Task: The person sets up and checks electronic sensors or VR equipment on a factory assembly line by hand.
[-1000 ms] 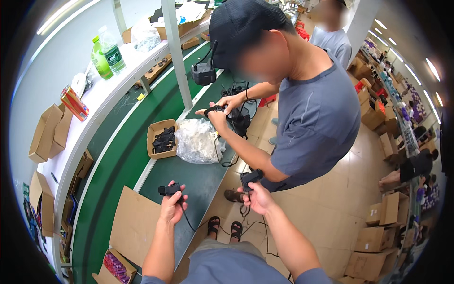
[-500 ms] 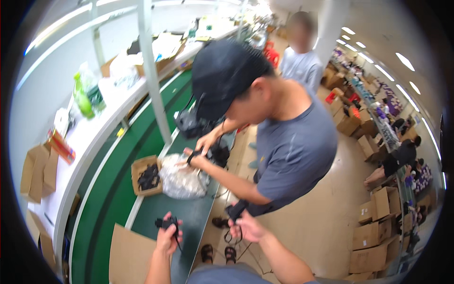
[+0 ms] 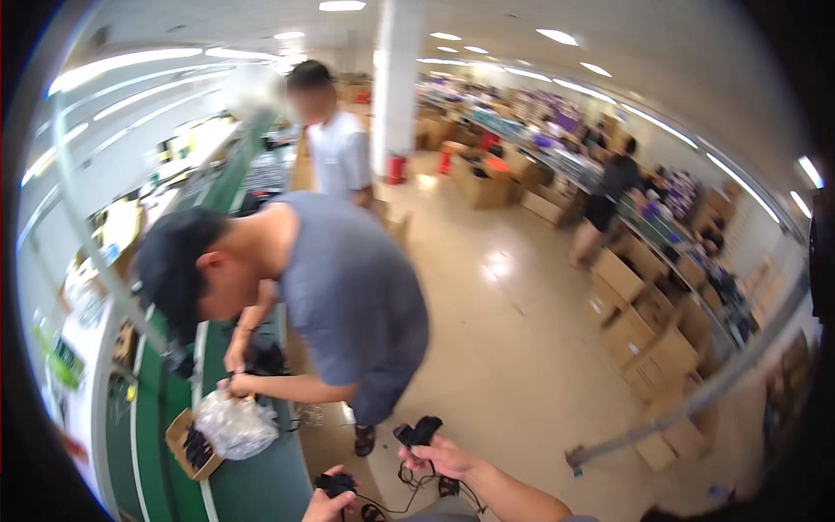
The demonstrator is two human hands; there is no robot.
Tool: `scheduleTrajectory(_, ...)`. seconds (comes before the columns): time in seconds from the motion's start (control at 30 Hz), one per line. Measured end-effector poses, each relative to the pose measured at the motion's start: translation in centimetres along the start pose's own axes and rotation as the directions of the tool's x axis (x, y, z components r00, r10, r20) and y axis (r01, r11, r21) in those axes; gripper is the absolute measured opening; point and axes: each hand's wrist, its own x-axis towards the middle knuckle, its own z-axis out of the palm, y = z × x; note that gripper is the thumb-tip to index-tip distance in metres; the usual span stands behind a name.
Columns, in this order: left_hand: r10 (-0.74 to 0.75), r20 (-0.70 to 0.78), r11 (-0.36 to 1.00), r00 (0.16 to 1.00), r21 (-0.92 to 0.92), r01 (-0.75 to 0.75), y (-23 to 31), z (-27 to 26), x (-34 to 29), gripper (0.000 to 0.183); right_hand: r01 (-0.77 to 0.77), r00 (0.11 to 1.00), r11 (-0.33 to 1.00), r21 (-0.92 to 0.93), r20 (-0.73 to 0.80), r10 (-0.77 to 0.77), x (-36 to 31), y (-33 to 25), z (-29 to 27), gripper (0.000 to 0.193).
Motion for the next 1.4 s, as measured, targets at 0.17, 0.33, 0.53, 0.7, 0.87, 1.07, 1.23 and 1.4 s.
scheduleTrajectory(0.17, 0.031, 0.004, 0.995, 1.000, -0.093, -0.030, -3.9, 4.5, 8.3, 0.068, 0.007, 0.937, 0.996, -0.093, -0.347, -0.039, -5.8, -2.3, -8.7, 0.028)
scheduleTrajectory(0.33, -0.027, -0.146, 0.992, 0.989, -0.123, 0.009, -5.1, 8.4, 9.6, 0.067, 0.089, 0.912, 0.977, -0.192, -0.379, -0.158, -11.5, -6.9, -11.7, 0.061)
scheduleTrajectory(0.53, -0.060, -0.438, 0.976, 0.897, -0.215, -0.040, -8.5, 4.5, 6.1, 0.071, -0.069, 0.940, 0.995, -0.073, -0.339, 0.041, -12.6, -6.8, -15.7, 0.068)
scheduleTrajectory(0.7, -0.024, -0.560, 0.949, 0.828, -0.273, -0.157, -8.6, 2.3, 3.2, 0.073, 0.000, 0.967, 0.966, -0.259, -0.245, -0.065, -9.1, -7.3, -14.0, 0.057)
scheduleTrajectory(0.87, 0.014, -0.599, 0.923, 0.801, -0.301, -0.242, -8.2, 0.3, 1.5, 0.075, -0.051, 0.975, 0.918, -0.393, -0.219, -0.040, -5.9, -8.0, -9.0, 0.063)
scheduleTrajectory(1.07, 0.075, -0.606, 0.901, 0.792, -0.300, -0.314, -7.0, -3.5, 0.0, 0.079, 0.008, 0.997, 0.828, -0.560, -0.064, -0.052, -2.5, -5.4, -4.8, 0.083)
scheduleTrajectory(1.23, 0.109, -0.607, 0.894, 0.787, -0.287, -0.345, -5.9, -7.0, -1.4, 0.083, -0.163, 0.982, 0.986, 0.034, -0.094, 0.166, -0.1, -2.9, -1.1, 0.093)
scheduleTrajectory(1.4, 0.091, -0.579, 0.889, 0.810, -0.320, -0.328, -5.6, -10.7, -2.0, 0.087, -0.145, 0.980, 0.964, 0.223, -0.103, 0.171, 1.4, -0.9, -0.3, 0.083)
